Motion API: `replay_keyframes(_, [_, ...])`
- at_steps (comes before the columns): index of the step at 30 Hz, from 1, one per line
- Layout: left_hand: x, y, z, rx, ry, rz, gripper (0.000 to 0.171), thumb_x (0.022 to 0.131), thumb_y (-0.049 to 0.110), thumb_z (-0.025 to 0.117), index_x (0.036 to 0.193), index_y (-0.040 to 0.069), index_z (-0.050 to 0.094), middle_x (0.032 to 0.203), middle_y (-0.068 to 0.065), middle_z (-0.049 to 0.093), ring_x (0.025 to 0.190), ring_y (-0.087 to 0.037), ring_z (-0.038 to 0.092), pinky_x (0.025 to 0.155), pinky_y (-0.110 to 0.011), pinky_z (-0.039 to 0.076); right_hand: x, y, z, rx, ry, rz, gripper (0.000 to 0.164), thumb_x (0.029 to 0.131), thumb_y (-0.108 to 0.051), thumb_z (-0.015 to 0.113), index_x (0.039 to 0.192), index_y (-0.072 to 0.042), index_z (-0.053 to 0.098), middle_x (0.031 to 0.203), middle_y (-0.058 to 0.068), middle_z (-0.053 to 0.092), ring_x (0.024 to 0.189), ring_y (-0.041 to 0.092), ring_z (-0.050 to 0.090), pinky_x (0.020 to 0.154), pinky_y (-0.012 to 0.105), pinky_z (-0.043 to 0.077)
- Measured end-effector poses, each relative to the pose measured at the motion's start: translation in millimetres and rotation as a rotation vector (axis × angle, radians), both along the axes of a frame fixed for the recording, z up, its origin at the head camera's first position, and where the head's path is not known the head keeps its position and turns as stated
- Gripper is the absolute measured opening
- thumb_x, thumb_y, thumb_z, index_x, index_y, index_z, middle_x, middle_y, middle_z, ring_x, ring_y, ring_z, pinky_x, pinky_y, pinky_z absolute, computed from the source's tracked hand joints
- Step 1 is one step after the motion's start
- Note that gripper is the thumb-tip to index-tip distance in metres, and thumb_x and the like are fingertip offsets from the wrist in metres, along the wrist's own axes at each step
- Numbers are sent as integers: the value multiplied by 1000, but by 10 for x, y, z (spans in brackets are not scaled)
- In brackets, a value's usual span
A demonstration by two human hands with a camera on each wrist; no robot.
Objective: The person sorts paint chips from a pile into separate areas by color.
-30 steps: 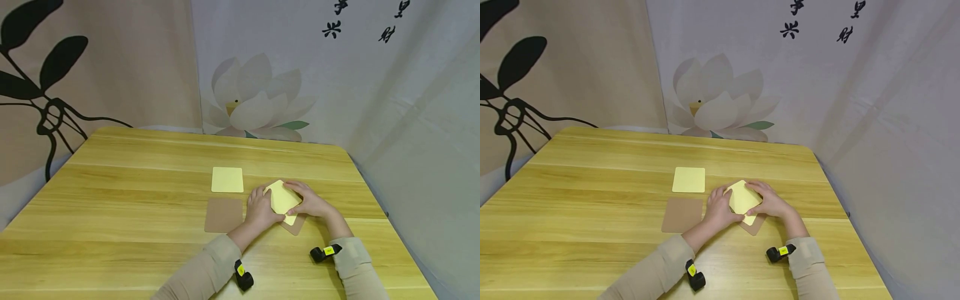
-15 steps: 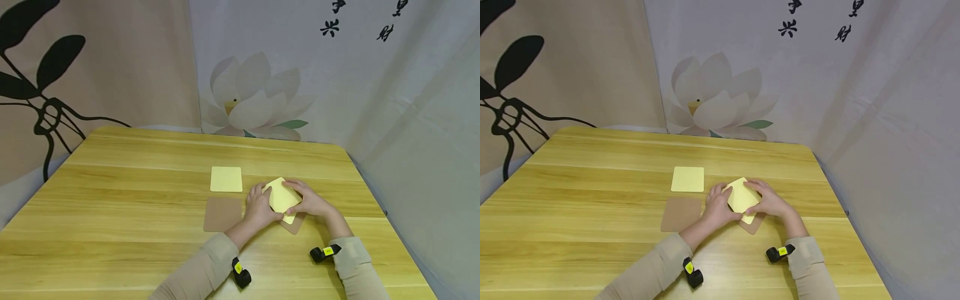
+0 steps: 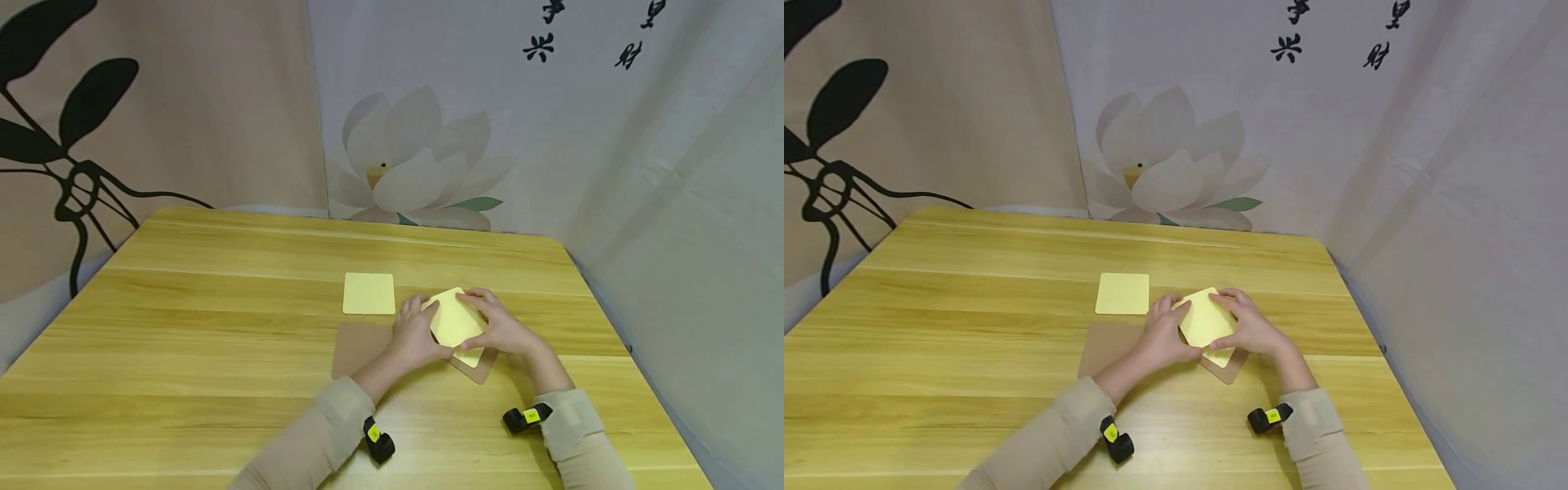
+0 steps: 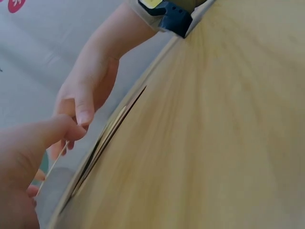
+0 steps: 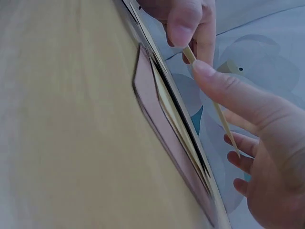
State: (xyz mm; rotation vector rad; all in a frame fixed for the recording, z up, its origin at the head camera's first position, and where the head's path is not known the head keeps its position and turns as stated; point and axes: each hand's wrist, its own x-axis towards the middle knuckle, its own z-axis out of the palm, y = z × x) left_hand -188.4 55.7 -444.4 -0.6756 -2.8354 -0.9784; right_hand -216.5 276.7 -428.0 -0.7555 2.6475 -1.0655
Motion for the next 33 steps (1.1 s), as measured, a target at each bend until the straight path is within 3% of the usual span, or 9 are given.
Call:
replay_keyframes(10, [-86,-285,29,24,-10,-85,96,67,39,85,143,-1,41,148,-15,27,135,-33,20,107,-51,24,7,-186,10,-9,69,17,98,69,-36,85,148,-7,36,147,15,25,130,37,26,98,60,33])
replay_keyframes(22, [-283,-708,39,78,-15,-118,94,65,32,84,142,-1,43,149,-16,28,136,-32,17,107,-54,18,-63,-626,14,4,69,-75,98,69,-36,86,149,-12,35,149,13,25,132,31,25,97,54,37])
replay_keyframes(29, [-415,-952,16,50,-20,-109,95,62,33,84,142,2,44,147,-10,30,135,-30,20,106,-52,20,-120,-897,6,90,119,-130,98,68,-43,85,148,-13,38,147,11,29,130,31,32,99,51,36])
replay_keyframes(33, [-486,-1077,18,44,-41,-121,96,61,32,85,143,2,43,147,-9,30,135,-30,20,106,-53,20,-154,-1016,-6,171,140,-166,98,68,-54,81,149,-19,38,148,6,30,116,27,47,88,44,45])
